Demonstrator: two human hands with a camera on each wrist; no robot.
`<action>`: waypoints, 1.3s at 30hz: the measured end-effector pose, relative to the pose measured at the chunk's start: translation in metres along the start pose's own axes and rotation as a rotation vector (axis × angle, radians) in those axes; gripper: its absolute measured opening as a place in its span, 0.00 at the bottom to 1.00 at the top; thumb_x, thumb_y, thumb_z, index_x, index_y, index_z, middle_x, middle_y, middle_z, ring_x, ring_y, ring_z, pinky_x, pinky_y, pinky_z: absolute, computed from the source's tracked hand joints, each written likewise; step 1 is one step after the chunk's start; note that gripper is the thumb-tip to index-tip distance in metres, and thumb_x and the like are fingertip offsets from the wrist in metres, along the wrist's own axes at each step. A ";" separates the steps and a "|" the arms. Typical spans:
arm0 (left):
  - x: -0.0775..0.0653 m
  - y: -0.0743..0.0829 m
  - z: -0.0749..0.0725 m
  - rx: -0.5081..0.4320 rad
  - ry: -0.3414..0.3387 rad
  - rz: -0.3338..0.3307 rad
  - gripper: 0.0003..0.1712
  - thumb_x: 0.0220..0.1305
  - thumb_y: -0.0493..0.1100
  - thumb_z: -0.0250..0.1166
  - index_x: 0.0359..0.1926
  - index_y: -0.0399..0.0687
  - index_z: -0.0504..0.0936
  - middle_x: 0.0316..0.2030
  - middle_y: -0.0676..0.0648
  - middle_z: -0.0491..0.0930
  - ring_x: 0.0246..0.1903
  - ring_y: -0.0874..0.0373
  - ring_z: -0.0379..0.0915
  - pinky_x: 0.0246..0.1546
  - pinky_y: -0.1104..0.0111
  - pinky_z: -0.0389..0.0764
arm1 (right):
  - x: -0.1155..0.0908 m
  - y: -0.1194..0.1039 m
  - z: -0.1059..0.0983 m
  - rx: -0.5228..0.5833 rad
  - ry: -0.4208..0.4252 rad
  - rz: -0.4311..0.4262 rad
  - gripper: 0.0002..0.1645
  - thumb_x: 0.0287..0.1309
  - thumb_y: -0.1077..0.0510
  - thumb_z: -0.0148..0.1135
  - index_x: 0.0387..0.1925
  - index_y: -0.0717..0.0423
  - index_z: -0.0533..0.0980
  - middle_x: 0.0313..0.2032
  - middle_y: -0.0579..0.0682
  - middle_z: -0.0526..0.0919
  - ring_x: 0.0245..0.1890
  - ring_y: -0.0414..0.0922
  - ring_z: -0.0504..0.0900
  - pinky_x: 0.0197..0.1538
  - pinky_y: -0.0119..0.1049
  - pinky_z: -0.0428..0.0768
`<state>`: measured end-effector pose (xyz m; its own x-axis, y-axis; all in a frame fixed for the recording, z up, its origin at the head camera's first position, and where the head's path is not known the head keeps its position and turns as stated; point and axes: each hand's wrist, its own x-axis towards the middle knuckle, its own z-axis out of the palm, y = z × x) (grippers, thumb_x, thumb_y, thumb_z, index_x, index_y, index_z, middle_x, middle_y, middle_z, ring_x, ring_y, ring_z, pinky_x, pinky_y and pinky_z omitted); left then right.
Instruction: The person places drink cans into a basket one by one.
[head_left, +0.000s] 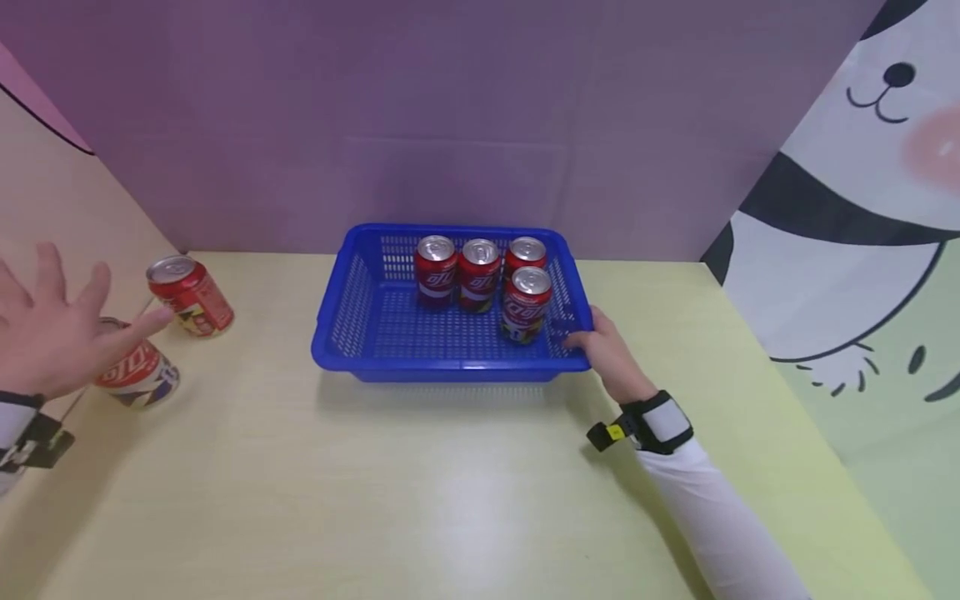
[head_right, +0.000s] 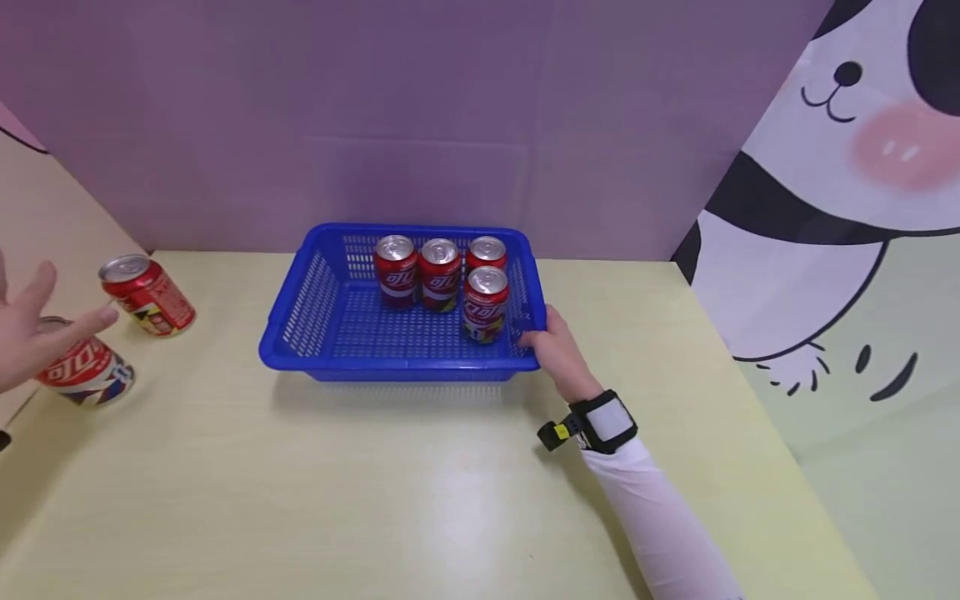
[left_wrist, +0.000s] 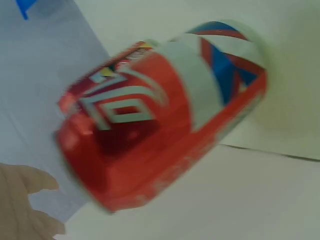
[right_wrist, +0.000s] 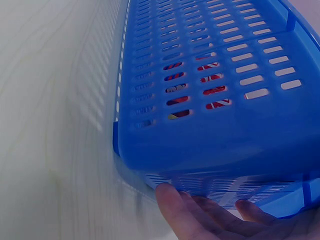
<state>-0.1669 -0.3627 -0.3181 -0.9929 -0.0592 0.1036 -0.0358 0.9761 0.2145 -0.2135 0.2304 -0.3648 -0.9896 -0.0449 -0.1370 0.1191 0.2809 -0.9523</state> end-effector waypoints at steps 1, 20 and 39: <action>0.001 -0.004 0.004 0.003 -0.016 -0.007 0.61 0.64 0.73 0.50 0.74 0.33 0.34 0.67 0.30 0.08 0.60 0.28 -0.02 0.53 0.28 0.17 | 0.000 0.000 0.000 0.004 -0.001 -0.002 0.38 0.58 0.69 0.51 0.70 0.69 0.55 0.64 0.65 0.68 0.57 0.59 0.71 0.65 0.52 0.64; 0.007 -0.017 0.021 0.001 -0.110 0.017 0.64 0.60 0.73 0.57 0.76 0.41 0.32 0.66 0.18 0.22 0.60 0.18 0.07 0.48 0.20 0.35 | -0.002 0.003 0.000 0.017 -0.004 0.009 0.39 0.59 0.69 0.51 0.72 0.67 0.53 0.65 0.65 0.67 0.60 0.59 0.69 0.67 0.52 0.61; 0.018 -0.024 0.022 0.057 -0.108 0.156 0.29 0.47 0.61 0.75 0.25 0.44 0.70 0.20 0.49 0.71 0.21 0.51 0.67 0.17 0.61 0.66 | -0.002 0.000 0.002 0.017 0.010 -0.001 0.38 0.57 0.69 0.52 0.70 0.67 0.56 0.63 0.64 0.69 0.56 0.58 0.71 0.64 0.51 0.65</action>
<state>-0.1868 -0.3826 -0.3427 -0.9932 0.1139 0.0254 0.1165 0.9821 0.1483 -0.2118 0.2290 -0.3652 -0.9904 -0.0358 -0.1338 0.1197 0.2642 -0.9570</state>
